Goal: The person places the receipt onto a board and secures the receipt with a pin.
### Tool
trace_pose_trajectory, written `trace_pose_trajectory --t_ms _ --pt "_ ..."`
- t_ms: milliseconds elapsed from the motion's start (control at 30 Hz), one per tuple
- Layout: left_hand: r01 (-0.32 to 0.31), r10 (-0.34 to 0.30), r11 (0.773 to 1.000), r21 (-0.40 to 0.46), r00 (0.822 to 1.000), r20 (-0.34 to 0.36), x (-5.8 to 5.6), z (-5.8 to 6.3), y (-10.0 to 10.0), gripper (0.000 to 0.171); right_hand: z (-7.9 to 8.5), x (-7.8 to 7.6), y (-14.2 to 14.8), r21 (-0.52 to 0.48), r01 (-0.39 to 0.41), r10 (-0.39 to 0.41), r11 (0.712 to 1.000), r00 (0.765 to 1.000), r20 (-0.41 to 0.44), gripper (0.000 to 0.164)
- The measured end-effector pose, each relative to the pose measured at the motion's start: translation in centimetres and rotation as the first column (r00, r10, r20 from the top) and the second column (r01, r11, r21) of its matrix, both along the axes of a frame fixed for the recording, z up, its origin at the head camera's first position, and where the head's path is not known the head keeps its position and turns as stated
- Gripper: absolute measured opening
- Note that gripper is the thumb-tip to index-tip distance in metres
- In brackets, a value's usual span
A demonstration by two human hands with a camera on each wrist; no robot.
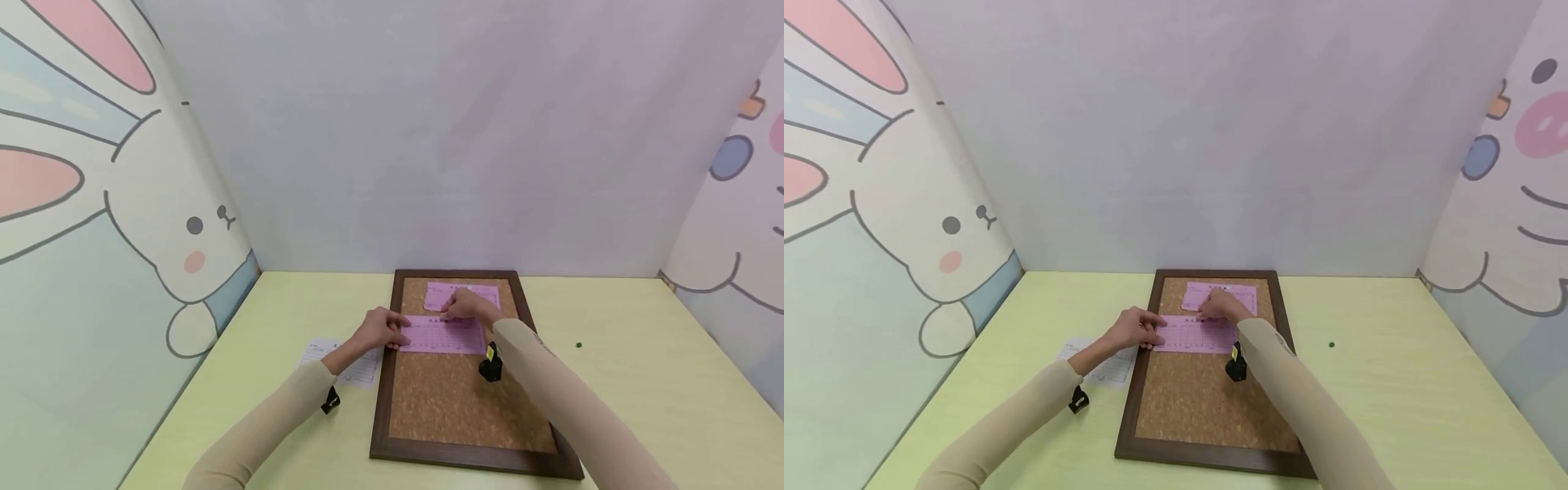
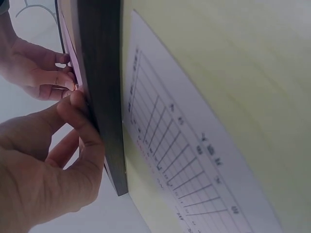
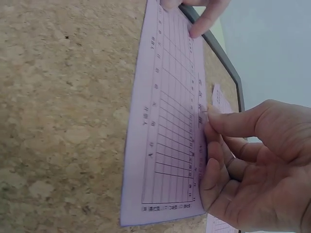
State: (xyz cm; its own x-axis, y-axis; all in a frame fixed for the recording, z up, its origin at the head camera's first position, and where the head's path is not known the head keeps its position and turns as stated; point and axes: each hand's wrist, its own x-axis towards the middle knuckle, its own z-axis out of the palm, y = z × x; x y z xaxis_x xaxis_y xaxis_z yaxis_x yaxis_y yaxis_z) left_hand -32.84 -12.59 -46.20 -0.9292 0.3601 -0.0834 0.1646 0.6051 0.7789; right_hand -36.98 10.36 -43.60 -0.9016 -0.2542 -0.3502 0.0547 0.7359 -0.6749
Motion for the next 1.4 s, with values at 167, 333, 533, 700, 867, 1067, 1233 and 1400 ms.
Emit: trace_pose_trajectory --t_ms 167,333,533,700,867,1067,1233,1400 --pt "0.008 -0.008 1.000 0.016 1.000 0.008 0.2 -0.4 -0.1 0.028 -0.1 -0.1 -0.2 0.055 -0.022 0.022 0.998 1.000 0.002 0.018" --pt "0.016 -0.016 1.000 0.011 1.000 0.009 0.2 -0.5 -0.2 0.027 -0.5 -0.1 -0.2 0.040 -0.008 0.008 0.999 1.000 -0.002 0.013" --pt "0.007 -0.007 1.000 0.012 1.000 -0.006 0.1 -0.3 -0.2 0.028 -0.9 0.2 0.1 0.040 0.026 -0.022 0.999 0.995 -0.097 0.014" --pt "-0.007 0.007 1.000 0.008 1.000 0.003 0.1 -0.3 -0.2 0.028 -1.6 1.0 0.5 0.011 -0.001 0.003 1.000 0.984 -0.176 0.017" --pt "-0.009 0.009 1.000 -0.004 1.000 -0.012 0.1 -0.4 -0.1 0.029 -1.9 2.1 1.6 -0.061 -0.075 0.059 0.995 0.970 -0.234 0.018" --pt "0.004 -0.005 1.000 -0.006 1.000 -0.008 -0.3 -0.3 0.0 0.030 -1.3 4.0 4.0 -0.128 -0.149 0.114 0.981 0.962 -0.248 0.021" --pt "0.032 -0.032 0.999 0.027 0.999 0.015 -0.4 -0.2 -0.5 0.032 -0.6 4.6 5.7 -0.167 -0.100 0.067 0.981 0.979 -0.192 0.023" --pt "-0.015 -0.002 0.992 0.129 0.992 0.129 0.1 0.0 -2.3 0.041 -0.6 5.3 6.9 -0.173 -0.126 0.084 0.977 0.970 -0.229 0.021"
